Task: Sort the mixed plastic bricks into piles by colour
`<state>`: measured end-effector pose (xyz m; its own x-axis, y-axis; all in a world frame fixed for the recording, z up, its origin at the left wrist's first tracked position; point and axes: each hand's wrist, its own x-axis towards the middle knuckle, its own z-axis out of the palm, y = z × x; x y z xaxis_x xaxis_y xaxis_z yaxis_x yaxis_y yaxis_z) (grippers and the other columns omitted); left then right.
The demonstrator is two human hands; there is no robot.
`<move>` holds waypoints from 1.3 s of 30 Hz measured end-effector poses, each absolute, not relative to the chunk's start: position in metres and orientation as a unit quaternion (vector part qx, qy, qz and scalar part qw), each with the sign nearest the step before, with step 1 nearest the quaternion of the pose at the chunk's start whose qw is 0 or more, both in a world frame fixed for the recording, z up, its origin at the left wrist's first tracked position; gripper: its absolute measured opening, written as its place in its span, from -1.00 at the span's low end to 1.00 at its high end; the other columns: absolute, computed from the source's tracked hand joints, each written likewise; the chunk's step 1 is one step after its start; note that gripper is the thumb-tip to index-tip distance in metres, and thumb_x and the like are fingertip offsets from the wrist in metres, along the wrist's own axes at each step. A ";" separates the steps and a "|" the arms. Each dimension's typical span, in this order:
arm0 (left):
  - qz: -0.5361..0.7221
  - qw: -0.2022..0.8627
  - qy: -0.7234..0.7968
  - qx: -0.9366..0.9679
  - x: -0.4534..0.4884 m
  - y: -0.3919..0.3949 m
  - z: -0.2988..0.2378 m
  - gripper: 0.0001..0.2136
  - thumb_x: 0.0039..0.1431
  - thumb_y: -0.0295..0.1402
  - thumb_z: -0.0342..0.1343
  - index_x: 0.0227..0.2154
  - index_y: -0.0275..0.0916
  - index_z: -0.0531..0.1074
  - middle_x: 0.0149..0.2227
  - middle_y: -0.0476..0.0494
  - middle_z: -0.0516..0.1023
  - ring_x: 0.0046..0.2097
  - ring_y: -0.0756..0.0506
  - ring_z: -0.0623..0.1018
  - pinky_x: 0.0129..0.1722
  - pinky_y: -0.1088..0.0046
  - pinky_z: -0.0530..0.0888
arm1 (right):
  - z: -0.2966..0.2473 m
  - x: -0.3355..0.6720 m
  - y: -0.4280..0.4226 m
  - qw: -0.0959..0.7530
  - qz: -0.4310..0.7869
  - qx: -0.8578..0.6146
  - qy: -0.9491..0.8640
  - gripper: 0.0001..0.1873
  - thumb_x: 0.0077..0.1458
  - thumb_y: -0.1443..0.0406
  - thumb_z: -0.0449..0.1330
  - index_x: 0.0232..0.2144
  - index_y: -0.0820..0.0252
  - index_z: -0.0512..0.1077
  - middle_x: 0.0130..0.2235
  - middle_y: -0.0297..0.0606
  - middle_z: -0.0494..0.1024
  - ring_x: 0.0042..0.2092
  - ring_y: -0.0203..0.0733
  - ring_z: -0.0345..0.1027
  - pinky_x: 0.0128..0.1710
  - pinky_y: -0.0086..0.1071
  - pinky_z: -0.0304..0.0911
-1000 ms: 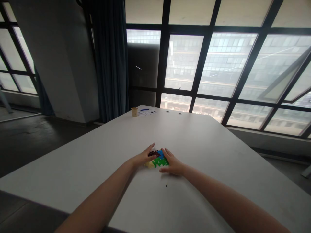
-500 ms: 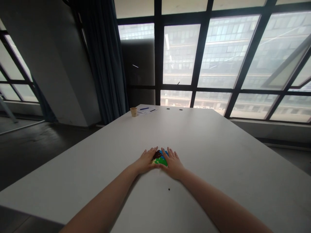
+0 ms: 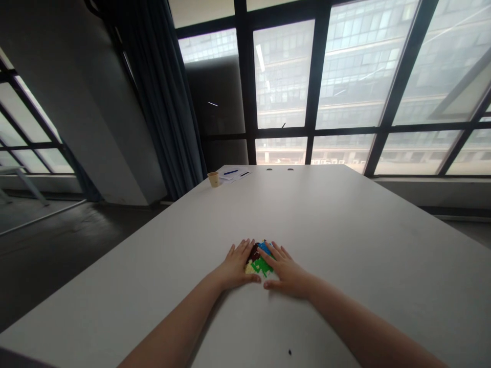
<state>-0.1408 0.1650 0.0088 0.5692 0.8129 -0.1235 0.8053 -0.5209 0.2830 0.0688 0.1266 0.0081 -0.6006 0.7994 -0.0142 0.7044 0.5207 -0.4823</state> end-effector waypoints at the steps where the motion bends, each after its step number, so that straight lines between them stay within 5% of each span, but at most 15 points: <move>1: 0.020 0.148 0.471 0.869 -0.136 0.164 0.007 -0.05 -0.13 0.15 -0.02 0.22 -0.32 -0.23 0.27 -0.30 -0.20 0.27 -0.23 -0.18 0.19 0.08 -0.18 | 0.012 0.071 0.124 0.084 0.242 -0.416 -0.873 0.11 -0.21 -0.21 0.06 0.23 0.09 -0.35 0.27 -0.12 -0.45 0.24 0.12 -0.67 0.17 0.04 -0.47; 4: 0.052 0.148 0.469 0.869 -0.127 0.161 0.003 -0.22 0.04 0.03 -0.10 0.22 -0.31 -0.20 0.26 -0.26 -0.14 0.27 -0.19 -0.12 0.20 0.11 -0.15 | 0.020 0.076 0.112 0.028 0.268 -0.337 -0.902 0.37 -0.53 -0.18 0.25 0.22 0.05 -0.38 0.27 -0.12 -0.45 0.23 0.23 -0.66 0.13 0.12 -0.56; 6: 0.081 0.168 0.456 0.870 -0.124 0.160 0.000 -0.30 0.10 -0.03 -0.15 0.22 -0.28 -0.20 0.26 -0.24 -0.11 0.26 -0.17 -0.08 0.21 0.14 -0.13 | 0.019 0.076 0.105 0.034 0.257 -0.313 -0.914 0.35 -0.54 -0.18 0.26 0.22 -0.01 -0.34 0.27 -0.14 -0.40 0.23 0.23 -0.63 0.12 0.13 -0.63; 13: 0.112 0.225 0.471 0.846 -0.131 0.166 0.005 -0.32 0.15 -0.03 -0.27 0.21 -0.39 -0.21 0.27 -0.28 -0.20 0.27 -0.16 -0.14 0.22 0.20 -0.12 | 0.008 0.077 0.121 0.091 0.175 -0.402 -0.894 -0.15 -0.07 -0.16 -0.02 0.21 -0.12 -0.20 0.28 -0.24 -0.33 0.25 0.10 -0.60 0.12 0.15 -0.59; 17: 0.049 0.227 0.455 0.860 -0.139 0.166 0.012 -0.09 -0.05 0.10 -0.05 0.22 -0.33 -0.29 0.27 -0.29 -0.23 0.27 -0.22 -0.18 0.20 0.11 -0.23 | 0.016 0.081 0.114 0.067 0.215 -0.389 -0.893 0.18 -0.32 -0.20 0.15 0.22 0.04 -0.31 0.27 -0.12 -0.40 0.23 0.20 -0.64 0.12 0.15 -0.55; 20: 0.049 0.228 0.444 0.865 -0.142 0.164 0.015 -0.11 -0.05 0.13 -0.09 0.22 -0.27 -0.31 0.27 -0.25 -0.22 0.27 -0.21 -0.17 0.20 0.11 -0.24 | 0.021 0.080 0.097 0.042 0.245 -0.298 -0.922 0.31 -0.49 -0.17 0.26 0.22 0.02 -0.30 0.27 -0.11 -0.38 0.23 0.25 -0.55 0.13 0.13 -0.55; 26: 0.079 0.251 0.461 0.848 -0.143 0.162 0.018 -0.13 0.00 0.12 -0.13 0.22 -0.35 -0.29 0.26 -0.31 -0.18 0.26 -0.24 -0.11 0.20 0.15 -0.07 | 0.006 0.073 0.096 0.108 0.178 -0.298 -0.931 -0.10 -0.12 -0.12 0.08 0.20 -0.06 -0.14 0.27 -0.20 -0.22 0.25 0.12 -0.44 0.14 0.10 -0.58; 32: 0.098 0.224 0.475 0.845 -0.140 0.169 0.010 -0.27 0.11 0.04 -0.26 0.21 -0.38 -0.18 0.25 -0.32 -0.11 0.25 -0.20 -0.05 0.20 0.17 -0.07 | -0.002 0.076 0.116 0.198 0.178 -0.358 -0.895 -0.35 0.08 0.01 -0.03 0.19 -0.01 -0.02 0.23 -0.20 0.01 0.26 -0.05 -0.33 0.19 -0.02 -0.39; 35: 0.108 0.186 0.477 0.852 -0.135 0.163 0.012 -0.22 0.06 0.07 -0.19 0.21 -0.35 -0.21 0.26 -0.33 -0.17 0.26 -0.23 -0.13 0.19 0.08 -0.15 | 0.000 0.082 0.125 0.318 0.202 -0.379 -0.845 -0.53 0.11 0.06 -0.04 0.02 0.10 0.25 0.09 -0.11 0.27 0.18 -0.11 -0.03 0.14 -0.13 -0.12; 37: 0.145 0.135 0.460 0.865 -0.126 0.148 0.017 -0.17 0.01 0.09 -0.12 0.21 -0.33 -0.24 0.26 -0.36 -0.22 0.27 -0.26 -0.19 0.17 -0.01 -0.19 | -0.002 0.084 0.132 0.410 0.206 -0.412 -0.787 -0.63 0.13 0.09 -0.08 -0.28 0.18 0.39 -0.18 -0.13 0.45 -0.06 -0.17 0.24 -0.03 -0.25 0.12; 39: 0.188 0.098 0.385 0.898 -0.111 0.125 0.023 -0.18 0.00 0.07 -0.09 0.21 -0.31 -0.23 0.26 -0.37 -0.20 0.26 -0.28 -0.17 0.17 -0.02 -0.17 | -0.007 0.085 0.138 0.463 0.216 -0.452 -0.731 -0.60 0.14 0.08 -0.11 -0.55 0.20 0.30 -0.48 -0.28 0.38 -0.37 -0.26 0.25 -0.31 -0.38 0.19</move>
